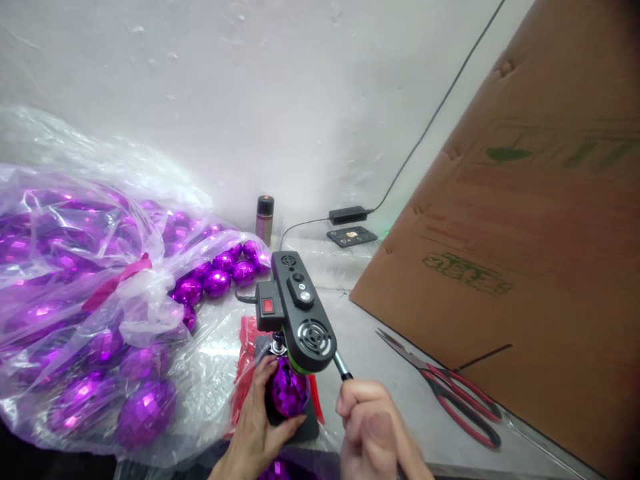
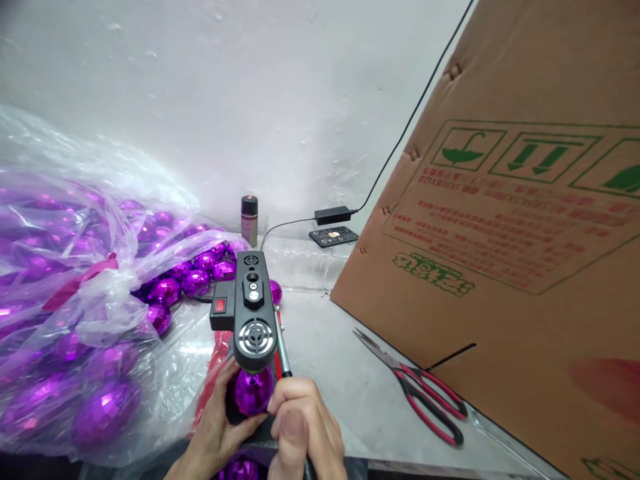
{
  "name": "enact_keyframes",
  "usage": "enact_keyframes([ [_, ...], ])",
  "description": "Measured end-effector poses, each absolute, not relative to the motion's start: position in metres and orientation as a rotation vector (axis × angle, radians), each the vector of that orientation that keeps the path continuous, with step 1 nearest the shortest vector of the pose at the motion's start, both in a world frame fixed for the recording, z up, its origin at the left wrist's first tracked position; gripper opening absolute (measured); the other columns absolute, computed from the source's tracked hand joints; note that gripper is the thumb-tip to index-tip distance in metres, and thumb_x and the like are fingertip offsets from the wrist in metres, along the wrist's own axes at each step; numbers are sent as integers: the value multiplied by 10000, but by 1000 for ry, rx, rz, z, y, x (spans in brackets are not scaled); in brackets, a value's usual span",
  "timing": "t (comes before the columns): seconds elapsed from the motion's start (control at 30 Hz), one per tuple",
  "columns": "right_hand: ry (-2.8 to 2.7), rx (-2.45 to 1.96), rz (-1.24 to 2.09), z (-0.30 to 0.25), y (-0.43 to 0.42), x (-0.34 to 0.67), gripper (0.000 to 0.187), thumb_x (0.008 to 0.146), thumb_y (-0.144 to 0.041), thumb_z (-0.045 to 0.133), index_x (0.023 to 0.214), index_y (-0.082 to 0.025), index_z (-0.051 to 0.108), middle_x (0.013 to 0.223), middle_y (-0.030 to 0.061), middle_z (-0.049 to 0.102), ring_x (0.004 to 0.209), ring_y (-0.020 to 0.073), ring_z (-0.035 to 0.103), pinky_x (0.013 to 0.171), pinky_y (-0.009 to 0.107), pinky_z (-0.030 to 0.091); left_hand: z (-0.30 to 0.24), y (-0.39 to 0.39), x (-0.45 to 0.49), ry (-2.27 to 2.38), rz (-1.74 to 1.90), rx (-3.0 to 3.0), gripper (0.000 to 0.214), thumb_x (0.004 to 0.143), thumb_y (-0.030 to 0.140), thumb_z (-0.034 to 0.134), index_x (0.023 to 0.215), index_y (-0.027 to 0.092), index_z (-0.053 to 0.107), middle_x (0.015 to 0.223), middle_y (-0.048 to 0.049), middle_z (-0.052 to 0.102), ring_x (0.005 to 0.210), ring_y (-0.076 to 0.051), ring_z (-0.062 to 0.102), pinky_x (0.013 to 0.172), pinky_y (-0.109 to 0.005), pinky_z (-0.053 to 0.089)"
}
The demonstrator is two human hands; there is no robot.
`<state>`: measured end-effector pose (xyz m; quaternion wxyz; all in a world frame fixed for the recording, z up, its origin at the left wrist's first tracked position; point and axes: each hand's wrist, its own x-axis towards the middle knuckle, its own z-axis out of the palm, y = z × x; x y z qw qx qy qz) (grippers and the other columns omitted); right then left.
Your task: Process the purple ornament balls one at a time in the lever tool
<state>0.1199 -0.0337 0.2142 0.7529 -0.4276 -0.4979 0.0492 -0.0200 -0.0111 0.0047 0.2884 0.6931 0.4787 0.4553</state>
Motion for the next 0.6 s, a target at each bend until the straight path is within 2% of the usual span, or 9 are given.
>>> enact_keyframes([
  [0.17,-1159,-831,69,200,-25,133,481,1177,-220,536,698,-221,574,663,-32,632,543,90,581,515,235,406,9,-12,-21,1277,1213,1918,810,982,321,919,1690,248,532,1737,-231,644,1612,-433,631,1271,-625,631],
  [0.3,-1166,-827,50,199,-26,131,493,1183,-216,516,691,-219,554,658,-40,621,530,83,568,507,235,390,12,-13,-18,1272,1254,1902,818,957,303,940,1680,273,558,1717,-199,674,1592,-427,657,1257,-598,648],
  [0.6,-1163,-791,48,191,-23,131,484,1168,-192,528,685,-216,560,644,-35,618,545,95,585,541,245,417,7,-13,-12,1323,1262,1853,811,920,303,946,1641,242,582,1697,-214,685,1581,-441,667,1263,-622,636],
])
